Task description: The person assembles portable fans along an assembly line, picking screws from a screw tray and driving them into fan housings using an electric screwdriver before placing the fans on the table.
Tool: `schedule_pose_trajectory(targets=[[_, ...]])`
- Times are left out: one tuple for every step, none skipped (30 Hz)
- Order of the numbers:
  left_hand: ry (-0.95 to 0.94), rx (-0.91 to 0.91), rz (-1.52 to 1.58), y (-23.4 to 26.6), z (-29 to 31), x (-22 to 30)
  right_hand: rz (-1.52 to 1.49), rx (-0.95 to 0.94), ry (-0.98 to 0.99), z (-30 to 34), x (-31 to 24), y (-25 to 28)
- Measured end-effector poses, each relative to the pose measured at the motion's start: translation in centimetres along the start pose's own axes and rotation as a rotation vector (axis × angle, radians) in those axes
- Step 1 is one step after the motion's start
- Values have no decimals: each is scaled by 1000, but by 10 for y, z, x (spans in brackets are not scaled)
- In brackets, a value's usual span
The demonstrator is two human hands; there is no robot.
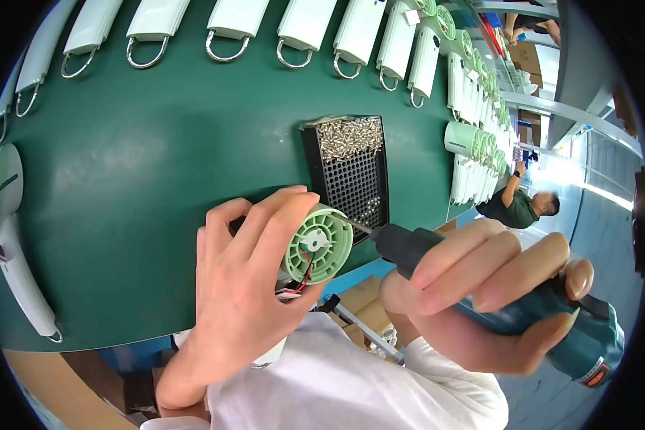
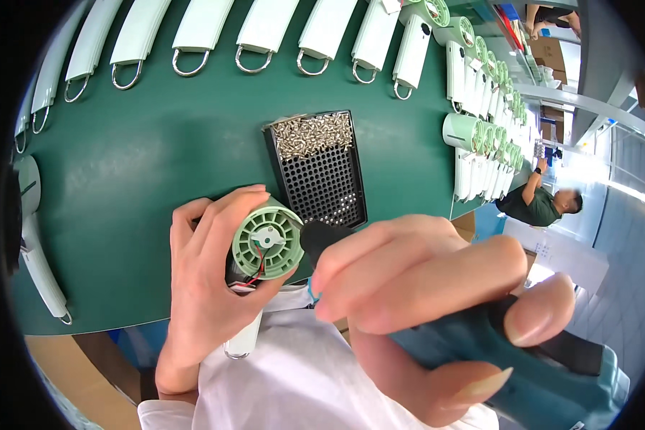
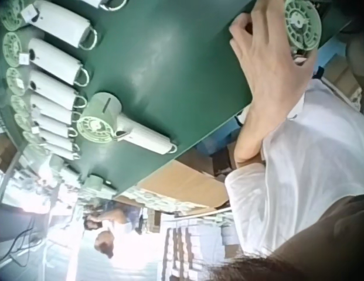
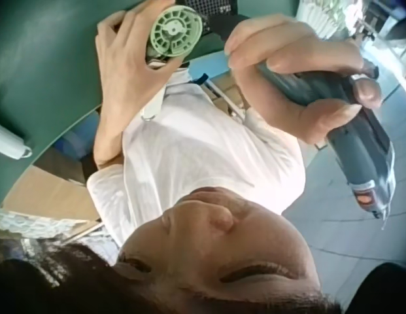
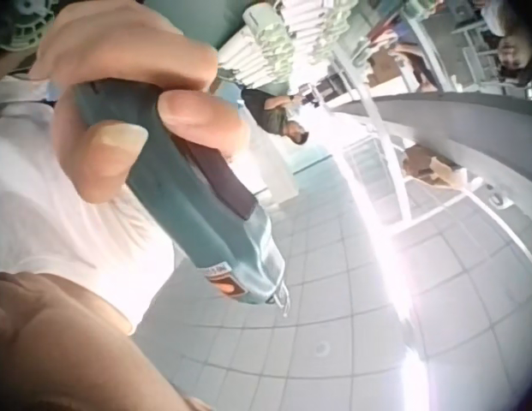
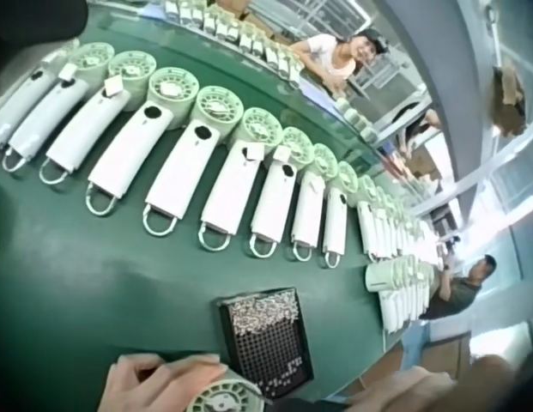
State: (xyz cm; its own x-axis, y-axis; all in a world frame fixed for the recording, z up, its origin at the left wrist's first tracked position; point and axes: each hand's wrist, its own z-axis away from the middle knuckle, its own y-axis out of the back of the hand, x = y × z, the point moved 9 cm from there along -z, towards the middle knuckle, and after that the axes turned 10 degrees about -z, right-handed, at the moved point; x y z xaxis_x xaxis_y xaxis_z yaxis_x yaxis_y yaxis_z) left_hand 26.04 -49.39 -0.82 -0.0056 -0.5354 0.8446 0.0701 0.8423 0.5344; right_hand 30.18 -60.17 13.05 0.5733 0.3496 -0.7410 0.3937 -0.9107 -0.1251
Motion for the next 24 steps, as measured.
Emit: schedule_pose_trajectory(targets=[[4, -3, 4, 0, 0, -1, 15, -24, -17, 0, 4, -2], [5, -3, 7, 0, 0, -1, 33, -47, -34, 1, 6, -3], [4, -4, 12, 0, 0, 0, 35, -49, -35, 0, 8, -3], [2, -6, 17, 0, -1, 0, 52, -74, -52, 0, 10, -5], [8, -6, 17, 0, -1, -2, 64, -98, -72, 2, 15, -7], [6, -6, 20, 0, 0, -3, 61, -99, -76, 3, 19, -8], [3, -7, 23, -1, 0, -4, 57, -92, -69, 6, 22, -7], [6, -6, 26, 0, 0, -4, 57, -88, -61, 6, 22, -8], [3, -11, 23, 1, -1, -3, 57, -90, -65, 5, 22, -8], [0, -15, 20, 1, -1, -2, 56, -88, -68, 4, 22, -8], [1, -16, 23, 0, -1, -3, 57, -86, -71, 4, 22, -8], [-1, -15, 27, 0, -1, -3, 59, -87, -73, 5, 22, -8], [-2, -14, 32, 0, -1, -2, 58, -74, -79, 5, 21, -8], [-1, -15, 31, 0, -1, -3, 53, -60, -84, 6, 23, -8], [1, -22, 21, 0, -1, -3, 52, -59, -84, 6, 25, -8], [3, -29, 10, -1, -2, -4, 44, -57, -72, 6, 25, -9], [2, -30, 12, -1, -2, -3, 40, -55, -59, 6, 24, -9], [3, -29, 13, 0, -2, -3, 41, -55, -58, 6, 24, -10], [5, -29, 13, 0, -2, -3, 52, -48, -70, 7, 25, -9], [3, -29, 15, 0, -2, -4, 65, -40, -83, 8, 26, -8], [4, -29, 22, -1, -2, -4, 66, -40, -83, 8, 27, -8], [5, -28, 28, -1, -2, -4, 59, -46, -79, 7, 28, -8], [5, -28, 27, -1, -2, -4, 49, -51, -75, 7, 28, -8], [2, -27, 28, -1, -1, -4, 47, -51, -74, 7, 27, -8]])
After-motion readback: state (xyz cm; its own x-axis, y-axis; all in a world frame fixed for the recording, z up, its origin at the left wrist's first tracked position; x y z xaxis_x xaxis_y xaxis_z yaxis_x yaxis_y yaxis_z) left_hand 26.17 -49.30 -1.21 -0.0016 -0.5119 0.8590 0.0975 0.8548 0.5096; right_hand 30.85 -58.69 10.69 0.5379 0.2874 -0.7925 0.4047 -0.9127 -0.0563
